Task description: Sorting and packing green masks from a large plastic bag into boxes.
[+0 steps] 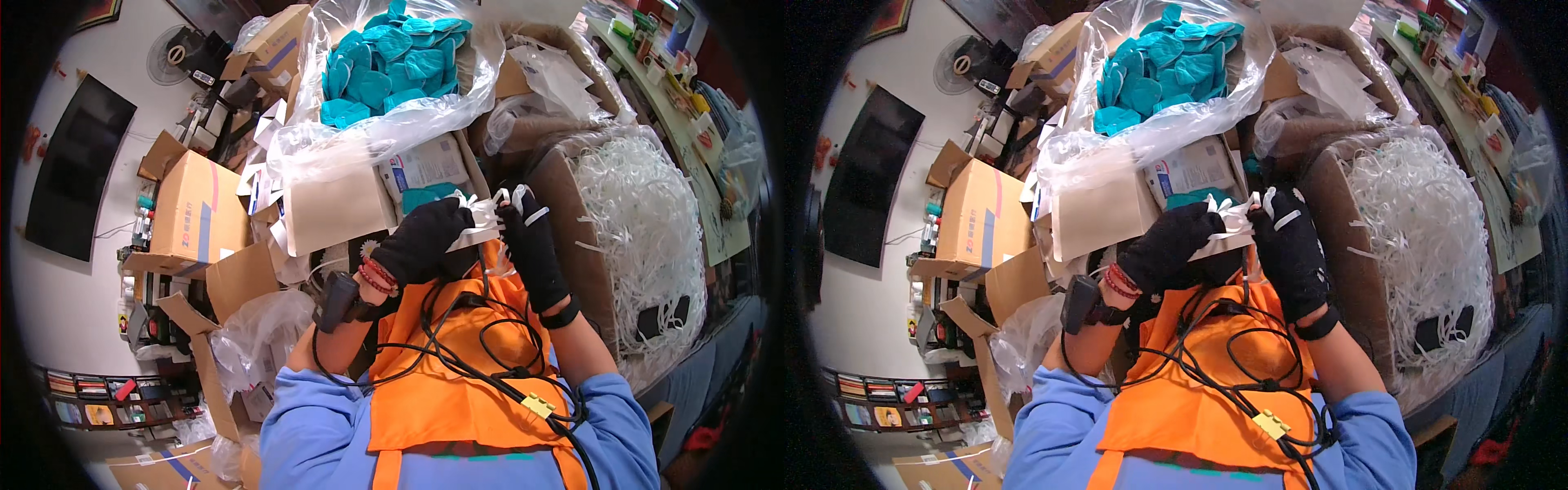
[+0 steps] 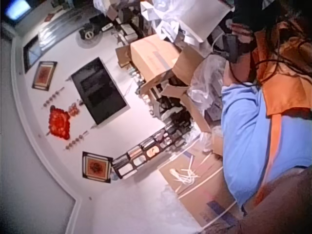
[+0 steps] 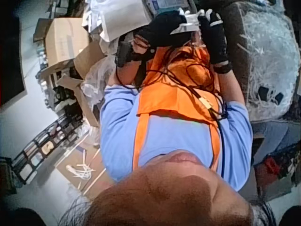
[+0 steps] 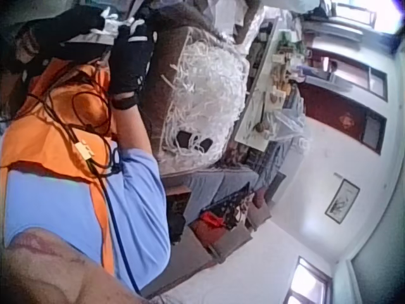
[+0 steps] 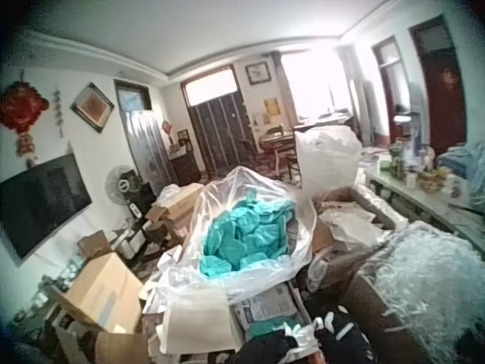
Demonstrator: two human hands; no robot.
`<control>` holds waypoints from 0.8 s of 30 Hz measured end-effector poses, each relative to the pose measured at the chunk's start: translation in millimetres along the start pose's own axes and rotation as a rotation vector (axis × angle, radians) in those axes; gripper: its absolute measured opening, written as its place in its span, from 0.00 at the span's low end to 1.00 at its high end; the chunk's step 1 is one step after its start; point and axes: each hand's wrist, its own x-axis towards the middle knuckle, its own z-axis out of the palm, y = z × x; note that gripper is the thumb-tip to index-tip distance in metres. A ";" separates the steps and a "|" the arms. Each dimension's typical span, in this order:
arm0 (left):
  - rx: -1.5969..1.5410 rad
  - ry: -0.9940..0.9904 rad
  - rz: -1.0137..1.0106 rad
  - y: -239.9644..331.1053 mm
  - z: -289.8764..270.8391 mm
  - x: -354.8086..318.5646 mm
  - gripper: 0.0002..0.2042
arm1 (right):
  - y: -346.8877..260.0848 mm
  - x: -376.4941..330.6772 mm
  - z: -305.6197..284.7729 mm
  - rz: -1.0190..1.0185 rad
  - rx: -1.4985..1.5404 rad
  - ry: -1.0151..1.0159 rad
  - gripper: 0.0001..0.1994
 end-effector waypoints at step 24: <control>0.017 -0.167 0.022 44.2 -41.8 11.3 0.12 | -44.7 -29.7 1.9 0.715 1.218 -0.458 0.11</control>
